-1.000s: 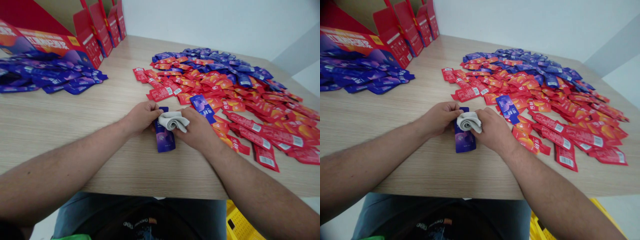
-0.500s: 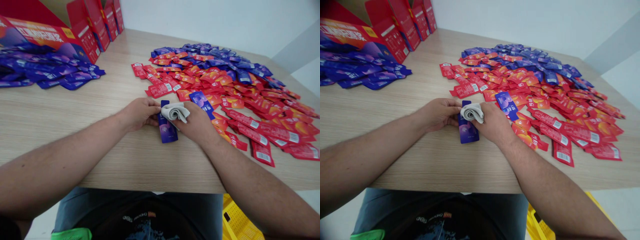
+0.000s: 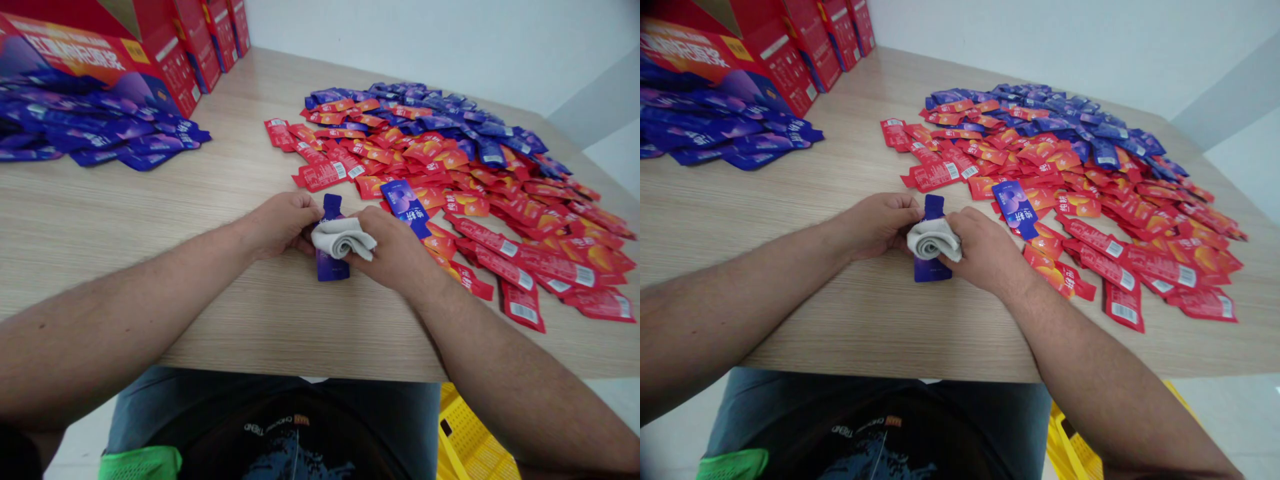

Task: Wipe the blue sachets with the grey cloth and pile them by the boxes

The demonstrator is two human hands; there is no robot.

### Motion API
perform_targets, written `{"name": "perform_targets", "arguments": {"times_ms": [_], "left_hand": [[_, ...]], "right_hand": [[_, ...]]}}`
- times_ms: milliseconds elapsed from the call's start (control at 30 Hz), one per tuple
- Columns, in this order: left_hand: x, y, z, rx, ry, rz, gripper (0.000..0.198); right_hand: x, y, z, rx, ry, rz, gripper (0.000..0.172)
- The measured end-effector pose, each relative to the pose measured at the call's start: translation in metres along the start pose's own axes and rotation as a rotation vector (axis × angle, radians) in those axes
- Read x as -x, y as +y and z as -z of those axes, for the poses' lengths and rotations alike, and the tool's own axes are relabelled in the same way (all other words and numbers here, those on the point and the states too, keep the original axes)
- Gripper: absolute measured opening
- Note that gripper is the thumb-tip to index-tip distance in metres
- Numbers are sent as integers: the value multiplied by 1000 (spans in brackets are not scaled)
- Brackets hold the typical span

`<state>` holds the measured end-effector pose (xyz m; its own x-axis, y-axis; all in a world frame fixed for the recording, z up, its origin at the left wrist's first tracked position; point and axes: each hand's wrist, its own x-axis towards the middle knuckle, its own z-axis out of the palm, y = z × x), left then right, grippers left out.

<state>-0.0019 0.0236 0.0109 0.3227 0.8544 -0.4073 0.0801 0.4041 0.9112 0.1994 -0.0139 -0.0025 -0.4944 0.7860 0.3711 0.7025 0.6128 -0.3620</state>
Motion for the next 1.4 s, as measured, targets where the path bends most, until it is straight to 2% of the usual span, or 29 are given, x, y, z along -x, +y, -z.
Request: {"name": "perform_targets", "arguments": {"times_ms": [100,267,433,567,733,800,900,933,967,1067,1133,1300,1400], "left_hand": [[0,0,1,-10,-41,17,20],[0,-2,1,1,-4,-35,25],[0,-1,2,-34,-39,23,20],[1,-1,1,-22,-11,-12,24],[1,-2,0,-16,-1,-13,19],[0,-3,0,3,29,-41,18],[-1,-4,0,29,65,-59,16],[-2,-4,0,31,63,-51,15],[-2,-4,0,35,64,-46,14],[-3,-4,1,47,53,-45,14],[-3,-5,1,46,53,-49,14],[-3,-4,0,10,90,-59,15],[-4,-4,0,63,66,-50,13]], "right_hand": [[0,1,-1,74,101,-97,13],[2,-7,-1,-38,-29,19,21],[2,-6,0,48,102,-92,17],[2,-6,1,-57,-29,41,22],[1,-7,-1,3,45,-59,17],[2,-11,-1,-27,-46,-1,17],[3,-19,0,-97,-300,163,15],[3,-19,1,-95,-342,177,16],[3,-19,2,-78,-341,158,16],[2,-12,4,18,-140,-14,18],[2,-9,4,41,-66,-65,19],[1,-12,3,-102,-272,128,18],[1,-10,3,-21,-169,27,17]]}}
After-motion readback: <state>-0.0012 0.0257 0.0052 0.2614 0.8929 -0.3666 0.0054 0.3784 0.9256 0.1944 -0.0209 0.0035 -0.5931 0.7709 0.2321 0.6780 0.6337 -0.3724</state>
